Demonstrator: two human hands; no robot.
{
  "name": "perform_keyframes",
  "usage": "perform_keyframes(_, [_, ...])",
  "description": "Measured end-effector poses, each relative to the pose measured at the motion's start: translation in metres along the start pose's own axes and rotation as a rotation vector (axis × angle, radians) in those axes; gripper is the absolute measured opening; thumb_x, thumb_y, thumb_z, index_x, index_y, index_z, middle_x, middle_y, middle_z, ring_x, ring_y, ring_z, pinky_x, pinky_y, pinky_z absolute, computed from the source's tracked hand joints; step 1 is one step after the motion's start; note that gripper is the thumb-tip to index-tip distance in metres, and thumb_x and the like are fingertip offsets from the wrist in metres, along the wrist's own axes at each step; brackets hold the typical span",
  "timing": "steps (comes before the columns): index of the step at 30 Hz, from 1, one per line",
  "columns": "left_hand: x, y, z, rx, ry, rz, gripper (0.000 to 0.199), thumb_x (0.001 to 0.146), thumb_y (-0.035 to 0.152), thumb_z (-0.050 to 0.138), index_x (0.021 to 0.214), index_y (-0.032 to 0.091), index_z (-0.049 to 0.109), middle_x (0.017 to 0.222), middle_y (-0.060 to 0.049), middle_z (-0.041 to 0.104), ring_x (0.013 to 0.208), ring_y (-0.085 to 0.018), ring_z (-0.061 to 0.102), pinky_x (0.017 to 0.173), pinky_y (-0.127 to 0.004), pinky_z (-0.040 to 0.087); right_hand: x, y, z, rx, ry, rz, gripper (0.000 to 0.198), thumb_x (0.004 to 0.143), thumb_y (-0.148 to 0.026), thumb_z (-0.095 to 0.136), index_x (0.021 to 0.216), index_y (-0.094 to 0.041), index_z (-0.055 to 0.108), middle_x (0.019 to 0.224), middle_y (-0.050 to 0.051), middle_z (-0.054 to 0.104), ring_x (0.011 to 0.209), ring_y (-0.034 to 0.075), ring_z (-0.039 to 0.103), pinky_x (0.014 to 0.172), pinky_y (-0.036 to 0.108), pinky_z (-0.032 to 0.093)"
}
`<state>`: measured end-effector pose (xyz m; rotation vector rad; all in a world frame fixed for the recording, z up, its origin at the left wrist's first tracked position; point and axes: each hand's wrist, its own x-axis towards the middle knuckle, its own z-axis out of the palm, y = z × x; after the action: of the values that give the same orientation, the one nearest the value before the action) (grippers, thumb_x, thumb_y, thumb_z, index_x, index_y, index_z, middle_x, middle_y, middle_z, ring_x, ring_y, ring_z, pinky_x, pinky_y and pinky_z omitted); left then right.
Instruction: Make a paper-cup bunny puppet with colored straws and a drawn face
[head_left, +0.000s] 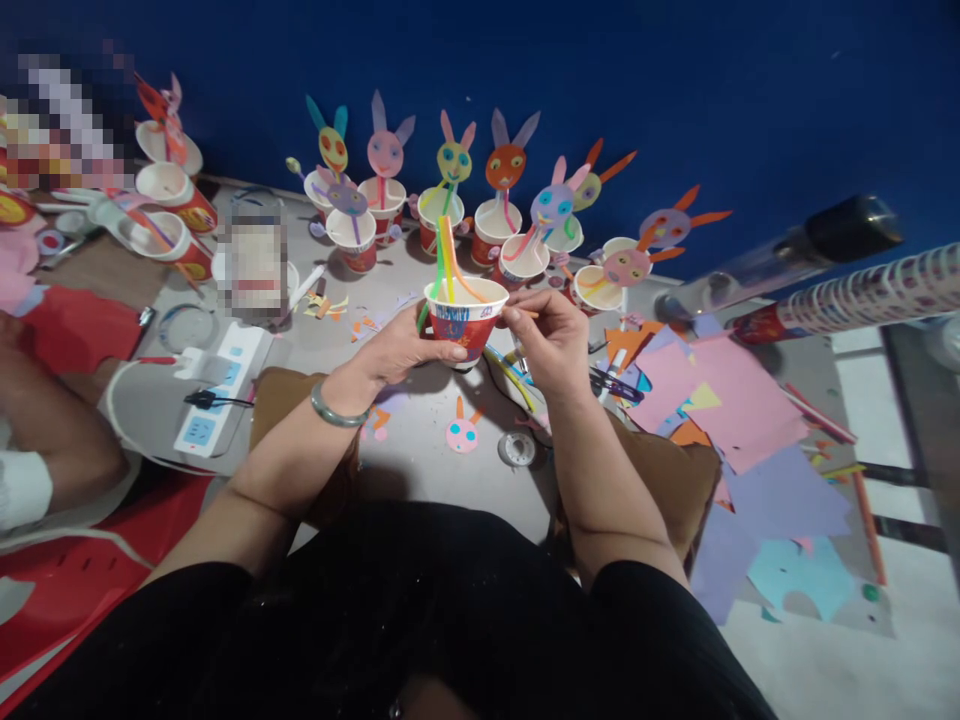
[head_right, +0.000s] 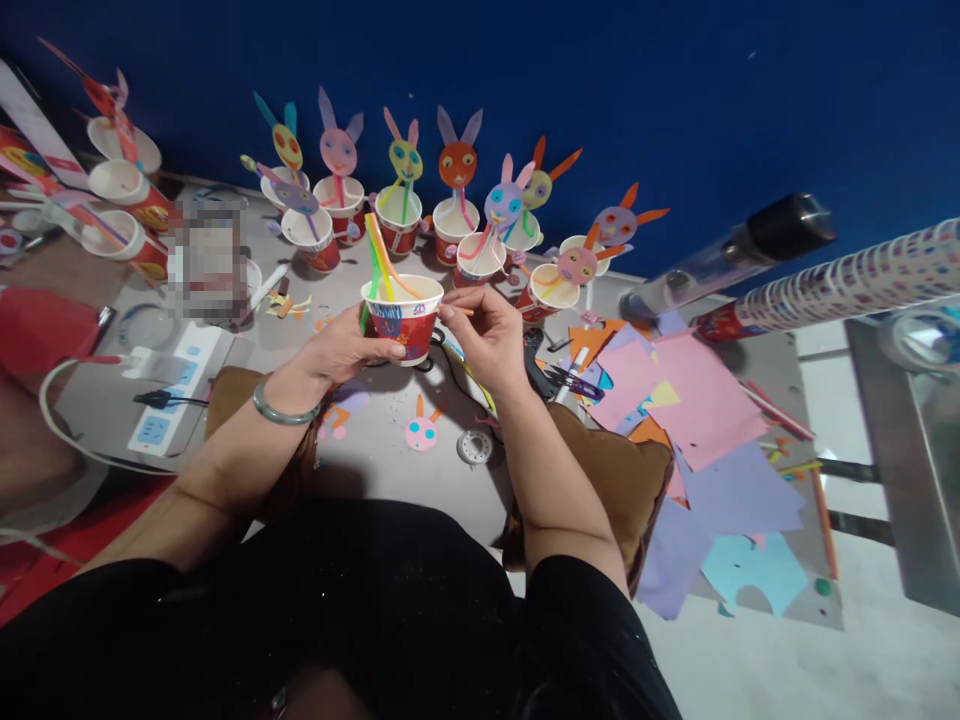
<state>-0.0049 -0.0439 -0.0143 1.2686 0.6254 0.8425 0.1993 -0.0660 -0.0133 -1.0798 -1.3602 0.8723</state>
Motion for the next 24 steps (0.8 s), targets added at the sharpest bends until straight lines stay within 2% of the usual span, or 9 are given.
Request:
perform_keyframes(4, [-0.002,0.005,0.002,-0.091,0.038,-0.08,0.067,0.057,0.042,0.098,0.113,0.016,0.071,0.097,-0.009,0.079,0.101,-0.028,0.073,0.085,-0.038,0.062,0.0,0.002,0.002,0.071,0.025,-0.023,0.037,0.081,-0.053,0.081,0.075,-0.024,0.058,0.093,0.002,0.075,0.082,0.018,0.071,0.074,0.036,0.061])
perform_keyframes(8, [-0.003,0.007,0.004,-0.162,0.083,-0.121,0.064,0.053,0.033,0.099,0.108,0.014,0.072,0.093,-0.008,0.078,0.093,-0.023,0.072,0.082,-0.032,0.06,0.001,0.003,0.001,0.124,-0.013,-0.021,0.03,0.082,-0.042,0.078,0.073,-0.026,0.054,0.09,0.001,0.077,0.08,0.019,0.073,0.07,0.036,0.063])
perform_keyframes(16, [-0.001,0.008,0.004,-0.161,0.084,-0.103,0.06,0.053,0.037,0.099,0.101,0.016,0.07,0.083,-0.005,0.076,0.093,-0.024,0.072,0.081,-0.035,0.06,0.001,-0.003,0.003,0.19,0.005,0.034,0.024,0.08,-0.029,0.07,0.073,-0.025,0.048,0.083,-0.005,0.076,0.071,0.013,0.073,0.069,0.032,0.066])
perform_keyframes(20, [-0.001,0.004,0.003,-0.139,0.073,-0.084,0.061,0.054,0.037,0.099,0.103,0.017,0.069,0.093,-0.007,0.077,0.094,-0.024,0.072,0.084,-0.037,0.06,0.002,0.002,0.003,0.23,0.028,0.095,0.023,0.079,-0.031,0.069,0.073,-0.024,0.048,0.077,-0.006,0.072,0.067,0.012,0.072,0.068,0.031,0.067])
perform_keyframes(24, [0.0,-0.008,-0.001,-0.027,0.121,-0.025,0.069,0.056,0.039,0.099,0.114,0.017,0.067,0.113,-0.011,0.076,0.105,-0.026,0.071,0.094,-0.041,0.059,0.005,0.009,0.002,0.262,0.035,0.194,0.025,0.079,-0.031,0.068,0.073,-0.024,0.045,0.075,-0.006,0.07,0.07,0.013,0.073,0.069,0.032,0.067])
